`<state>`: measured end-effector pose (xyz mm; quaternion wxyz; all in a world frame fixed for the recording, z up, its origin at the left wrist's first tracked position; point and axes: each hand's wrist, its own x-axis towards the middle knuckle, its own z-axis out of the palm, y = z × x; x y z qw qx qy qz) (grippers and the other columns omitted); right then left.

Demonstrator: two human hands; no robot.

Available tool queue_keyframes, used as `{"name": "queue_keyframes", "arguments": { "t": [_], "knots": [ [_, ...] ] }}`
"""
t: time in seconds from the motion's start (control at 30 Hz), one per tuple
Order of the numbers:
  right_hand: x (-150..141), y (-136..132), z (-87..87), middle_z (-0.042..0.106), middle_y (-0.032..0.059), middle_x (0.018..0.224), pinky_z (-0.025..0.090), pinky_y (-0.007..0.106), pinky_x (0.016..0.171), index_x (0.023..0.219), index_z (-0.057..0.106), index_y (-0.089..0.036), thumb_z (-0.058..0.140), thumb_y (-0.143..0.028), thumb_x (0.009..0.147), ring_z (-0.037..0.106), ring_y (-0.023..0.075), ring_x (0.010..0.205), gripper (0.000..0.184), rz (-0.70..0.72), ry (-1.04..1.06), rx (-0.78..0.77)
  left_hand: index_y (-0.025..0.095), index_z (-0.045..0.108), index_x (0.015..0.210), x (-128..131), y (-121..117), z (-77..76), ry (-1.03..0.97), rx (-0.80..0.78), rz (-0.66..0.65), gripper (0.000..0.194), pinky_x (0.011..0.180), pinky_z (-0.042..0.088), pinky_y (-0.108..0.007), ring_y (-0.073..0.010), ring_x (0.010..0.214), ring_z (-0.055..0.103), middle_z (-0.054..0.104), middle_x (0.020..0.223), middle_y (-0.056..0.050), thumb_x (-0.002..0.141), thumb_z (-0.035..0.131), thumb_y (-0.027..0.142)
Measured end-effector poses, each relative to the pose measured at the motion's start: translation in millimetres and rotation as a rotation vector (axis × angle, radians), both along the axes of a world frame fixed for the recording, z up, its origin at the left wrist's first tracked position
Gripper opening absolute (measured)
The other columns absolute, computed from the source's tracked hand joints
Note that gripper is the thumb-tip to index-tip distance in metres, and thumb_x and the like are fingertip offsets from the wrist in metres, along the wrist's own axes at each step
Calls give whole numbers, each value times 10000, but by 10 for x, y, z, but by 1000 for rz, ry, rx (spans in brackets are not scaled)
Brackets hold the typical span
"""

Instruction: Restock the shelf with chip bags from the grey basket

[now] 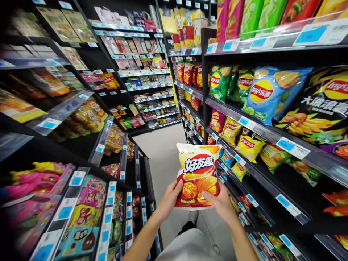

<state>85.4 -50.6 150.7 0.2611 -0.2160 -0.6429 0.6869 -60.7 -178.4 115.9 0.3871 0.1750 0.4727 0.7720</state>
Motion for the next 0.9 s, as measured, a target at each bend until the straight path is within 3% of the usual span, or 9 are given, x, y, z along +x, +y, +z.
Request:
{"name": "queue_keyframes", "arguments": {
  "t": [0.43,0.73,0.9],
  "knots": [
    [483,-40,-156,757,111,1241,597,426,954,1181,655,-226,906,-447,691,723,322,1129,593,-21,10,4,82,732,1087,411,-32,-26,80,60,-132,778,880,619,-447,-354,980,756,779,1082,-197,695,769,753],
    [726,-48,-417,740,151,1265,588,494,974,1234,627,-221,911,-486,661,714,366,1139,692,-97,-26,-39,84,746,1135,581,-18,-219,161,123,-231,701,910,596,-431,-342,1000,746,774,1111,-187,833,671,712],
    [751,-125,-446,755,150,1221,580,518,977,1189,647,-230,894,-530,651,716,396,1124,663,-148,-79,-1,79,758,1121,619,-80,-279,192,153,-241,703,913,590,-423,-327,986,746,770,1128,-184,865,619,719]
  ]
}}
